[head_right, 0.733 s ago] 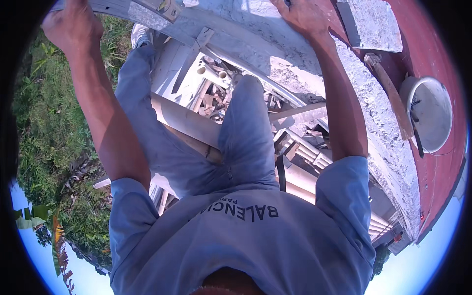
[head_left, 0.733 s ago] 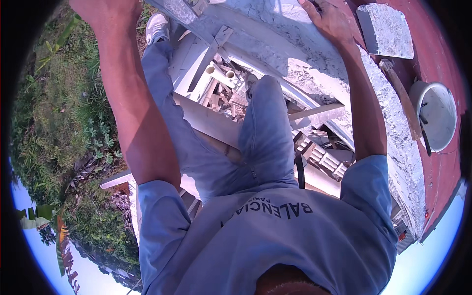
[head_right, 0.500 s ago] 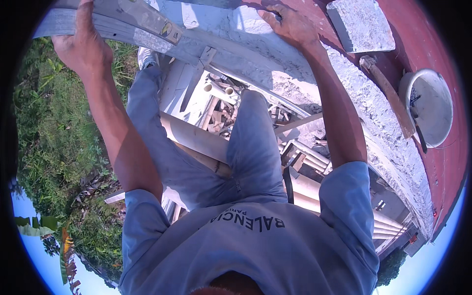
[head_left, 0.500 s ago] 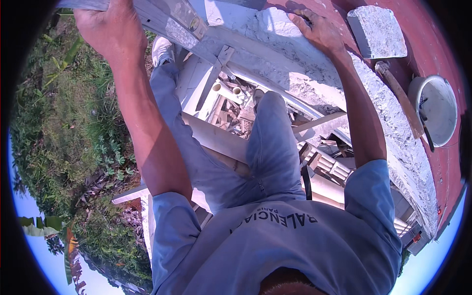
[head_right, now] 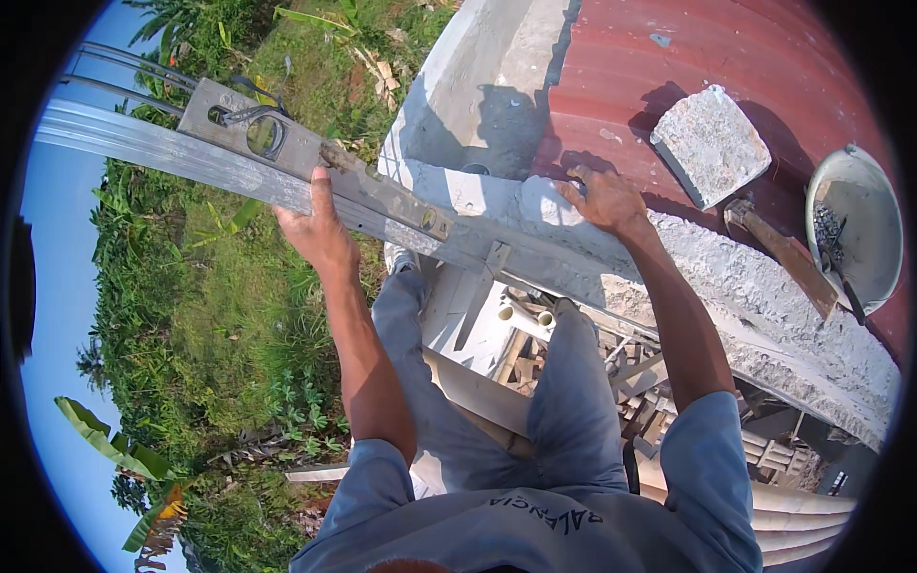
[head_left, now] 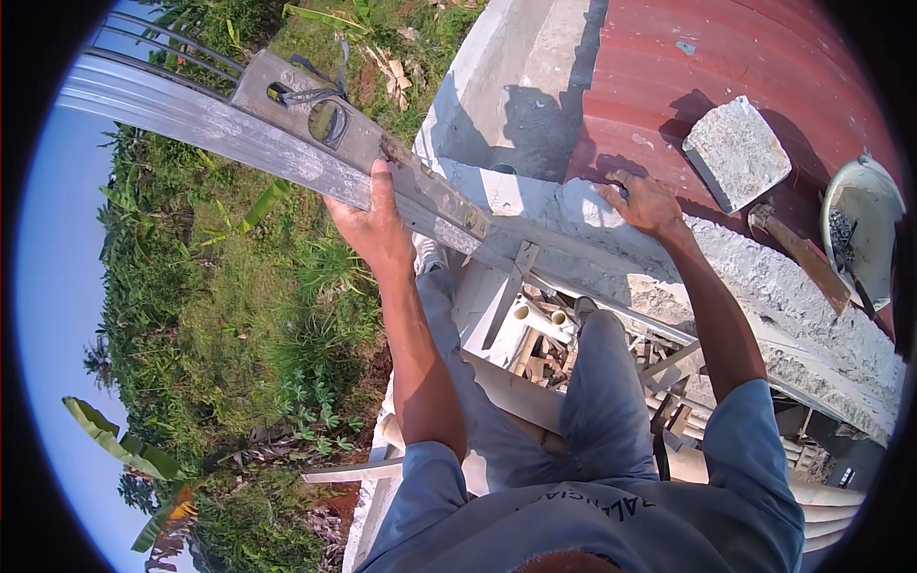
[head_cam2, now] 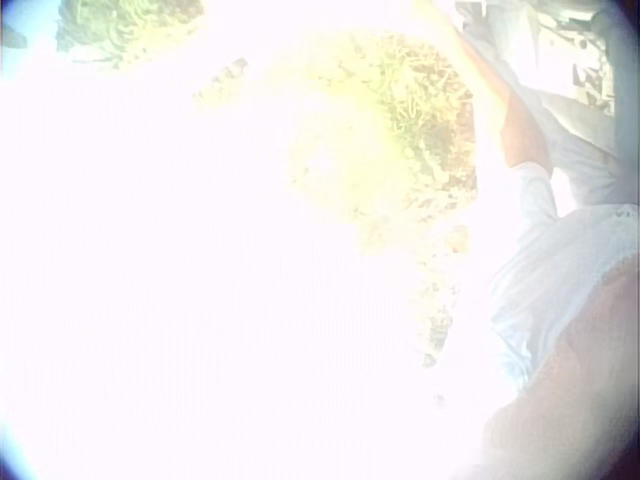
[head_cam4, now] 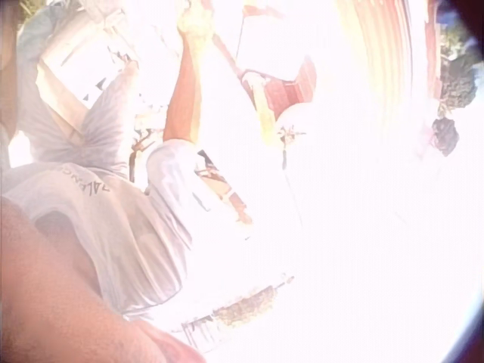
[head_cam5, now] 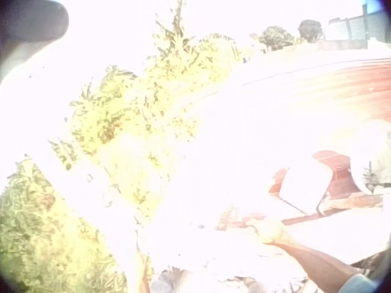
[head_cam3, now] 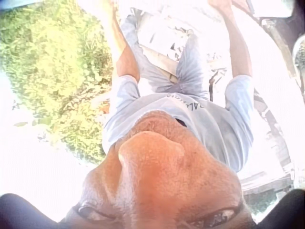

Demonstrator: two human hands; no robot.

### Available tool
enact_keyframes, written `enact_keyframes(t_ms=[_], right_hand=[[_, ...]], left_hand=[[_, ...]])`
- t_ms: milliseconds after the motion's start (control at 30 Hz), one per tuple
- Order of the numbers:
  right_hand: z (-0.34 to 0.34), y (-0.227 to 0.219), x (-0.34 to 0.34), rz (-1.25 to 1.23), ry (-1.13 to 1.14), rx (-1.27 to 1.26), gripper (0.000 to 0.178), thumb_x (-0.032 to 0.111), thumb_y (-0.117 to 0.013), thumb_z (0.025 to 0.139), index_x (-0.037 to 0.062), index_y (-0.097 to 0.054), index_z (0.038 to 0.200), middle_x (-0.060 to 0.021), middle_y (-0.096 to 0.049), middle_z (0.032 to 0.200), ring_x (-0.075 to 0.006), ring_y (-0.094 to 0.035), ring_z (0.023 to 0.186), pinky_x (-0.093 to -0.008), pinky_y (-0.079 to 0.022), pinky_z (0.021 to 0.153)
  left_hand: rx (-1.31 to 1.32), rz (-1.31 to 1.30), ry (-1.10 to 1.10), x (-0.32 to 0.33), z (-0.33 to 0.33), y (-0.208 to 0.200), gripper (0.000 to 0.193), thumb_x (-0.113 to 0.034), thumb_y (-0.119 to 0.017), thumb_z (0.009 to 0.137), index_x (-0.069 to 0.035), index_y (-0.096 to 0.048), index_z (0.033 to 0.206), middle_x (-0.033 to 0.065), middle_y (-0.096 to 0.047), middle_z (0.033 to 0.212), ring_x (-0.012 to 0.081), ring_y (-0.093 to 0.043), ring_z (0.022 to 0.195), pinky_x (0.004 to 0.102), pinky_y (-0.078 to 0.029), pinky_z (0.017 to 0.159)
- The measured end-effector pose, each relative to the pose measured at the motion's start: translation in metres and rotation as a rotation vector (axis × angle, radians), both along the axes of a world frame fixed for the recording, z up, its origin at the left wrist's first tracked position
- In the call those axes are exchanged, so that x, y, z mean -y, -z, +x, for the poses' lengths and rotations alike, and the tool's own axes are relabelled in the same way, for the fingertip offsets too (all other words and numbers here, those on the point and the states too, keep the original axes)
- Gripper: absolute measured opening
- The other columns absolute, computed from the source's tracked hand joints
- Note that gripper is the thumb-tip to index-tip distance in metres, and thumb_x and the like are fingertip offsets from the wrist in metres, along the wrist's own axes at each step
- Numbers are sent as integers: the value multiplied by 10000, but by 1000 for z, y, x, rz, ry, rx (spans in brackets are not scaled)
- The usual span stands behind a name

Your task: Secure a metal frame component to a concrete pillar using wire and pliers while checking level.

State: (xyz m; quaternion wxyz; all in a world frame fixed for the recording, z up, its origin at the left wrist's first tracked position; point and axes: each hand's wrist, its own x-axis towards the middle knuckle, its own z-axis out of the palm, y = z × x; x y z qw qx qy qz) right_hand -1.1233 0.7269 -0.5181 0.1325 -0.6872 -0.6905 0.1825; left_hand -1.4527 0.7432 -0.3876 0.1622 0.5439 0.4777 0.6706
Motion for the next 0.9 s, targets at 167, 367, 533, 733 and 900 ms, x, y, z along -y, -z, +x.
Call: enact_keyframes(t_ms=[167,367,533,733,900], right_hand=[[-4,-11,4,3,-26,-39,611,596,-459,910,108,-606,1247,-217,-658,1101,-393,-591,1088,-499,-419,978],[-3,-7,4,28,-29,-37,588,566,-475,912,101,-605,1247,-196,-657,1126,-386,-581,1105,-474,-414,991],[-4,-7,2,-4,-20,-32,595,572,-472,912,99,-606,1247,-191,-654,1138,-374,-577,1118,-472,-409,995],[-4,-6,1,-16,-9,-15,603,580,-468,911,99,-605,1249,-193,-662,1117,-372,-580,1116,-476,-404,998],[-4,-4,0,4,-20,-31,605,581,-474,905,99,-609,1245,-194,-664,1112,-377,-579,1116,-481,-406,994]], left_hand=[[26,-20,0,2,2,-4,426,-66,-656,889,50,-450,1243,144,-590,1111,193,-599,930,336,-519,810],[-11,-17,2,1,0,-4,424,-69,-658,891,43,-445,1239,145,-593,1105,187,-604,927,326,-521,799],[33,-46,0,1,-1,-3,420,-63,-660,888,39,-447,1235,141,-599,1100,187,-609,930,325,-517,808],[38,-45,-3,1,-1,-3,416,-56,-652,891,38,-444,1240,142,-598,1099,190,-610,931,325,-518,807],[24,-32,0,0,-2,-4,424,-52,-648,893,40,-439,1250,142,-596,1100,193,-610,929,326,-518,809]])
